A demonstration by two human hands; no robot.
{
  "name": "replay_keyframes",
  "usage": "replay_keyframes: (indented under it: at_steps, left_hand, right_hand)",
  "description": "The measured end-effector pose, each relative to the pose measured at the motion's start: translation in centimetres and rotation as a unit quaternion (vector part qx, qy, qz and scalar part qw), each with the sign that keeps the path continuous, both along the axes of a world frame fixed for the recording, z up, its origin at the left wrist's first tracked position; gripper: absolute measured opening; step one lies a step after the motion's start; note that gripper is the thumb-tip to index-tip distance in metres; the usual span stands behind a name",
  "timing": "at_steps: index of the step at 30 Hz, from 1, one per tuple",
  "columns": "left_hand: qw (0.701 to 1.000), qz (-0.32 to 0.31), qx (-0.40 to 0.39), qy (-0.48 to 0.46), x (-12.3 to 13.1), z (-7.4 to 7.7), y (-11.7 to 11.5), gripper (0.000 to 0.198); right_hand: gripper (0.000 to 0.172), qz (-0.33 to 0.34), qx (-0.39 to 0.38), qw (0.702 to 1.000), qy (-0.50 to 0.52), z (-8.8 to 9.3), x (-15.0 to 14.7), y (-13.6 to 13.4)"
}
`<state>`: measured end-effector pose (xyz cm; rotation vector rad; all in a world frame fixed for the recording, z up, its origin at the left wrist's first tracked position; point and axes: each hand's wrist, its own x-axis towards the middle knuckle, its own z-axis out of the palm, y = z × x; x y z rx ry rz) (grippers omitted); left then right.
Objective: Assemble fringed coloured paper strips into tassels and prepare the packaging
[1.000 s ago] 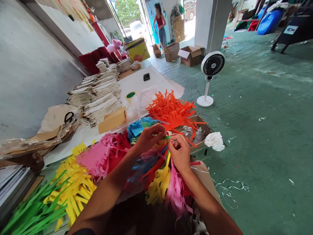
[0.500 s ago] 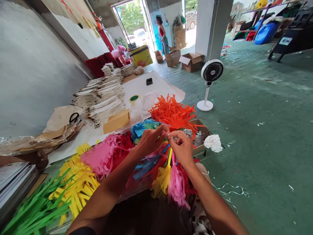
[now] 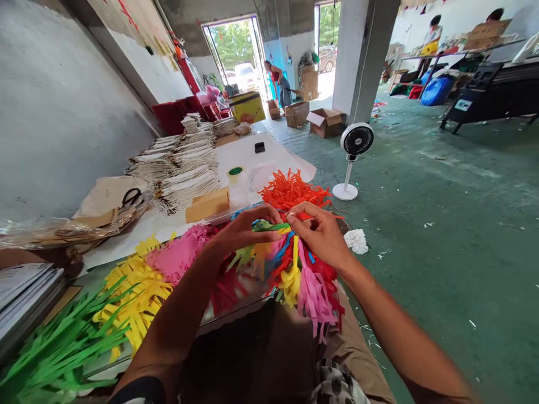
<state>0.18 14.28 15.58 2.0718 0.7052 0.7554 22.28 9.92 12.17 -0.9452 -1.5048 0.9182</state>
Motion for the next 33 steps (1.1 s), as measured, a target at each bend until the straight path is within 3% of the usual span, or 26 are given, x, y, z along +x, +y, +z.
replay_keyframes:
  at_steps: [2, 5, 10, 13, 16, 20, 27, 30, 33]
  left_hand:
    - [0.997, -0.038, -0.053, -0.031, 0.4, 0.5, -0.3, 0.035]
    - [0.986, -0.093, -0.138, 0.009, 1.2, 0.2, -0.7, 0.030]
    - [0.965, -0.064, -0.253, -0.026, 2.3, -1.9, -2.3, 0.036]
    - [0.949, -0.070, -0.299, -0.071, 2.8, -3.3, -3.5, 0.042]
    - [0.936, -0.035, -0.324, -0.131, 2.9, -3.9, -4.3, 0.043]
    - [0.940, 0.004, -0.309, -0.146, 2.1, -3.2, -4.5, 0.039]
    - [0.967, -0.063, -0.247, 0.028, -0.8, -0.7, -3.5, 0.034]
    - [0.982, -0.050, -0.177, 0.045, -1.6, -0.2, -3.4, 0.028]
    - [0.997, -0.002, -0.053, 0.047, -1.9, 0.1, -3.7, 0.019]
  right_hand:
    - [0.032, 0.021, 0.036, 0.998, -0.048, 1.4, -0.1, -0.4]
    - [0.032, 0.042, 0.082, 0.988, -0.126, 3.4, -0.1, -0.9]
    - [0.030, 0.030, 0.113, 0.973, -0.200, 5.6, -0.3, -1.9]
    - [0.028, 0.010, 0.147, 0.969, -0.199, 6.3, -0.9, -2.8]
    - [0.023, -0.002, 0.181, 0.964, -0.196, 6.6, -1.7, -3.6]
    - [0.017, -0.003, 0.212, 0.955, -0.208, 6.6, -2.5, -3.9]
    - [0.023, 0.081, 0.108, 0.974, -0.184, 6.0, -2.2, -2.5]
    - [0.023, 0.093, 0.106, 0.966, -0.214, 5.9, -1.7, -2.2]
    - [0.023, 0.098, 0.154, 0.951, -0.250, 6.2, -1.5, -1.9]
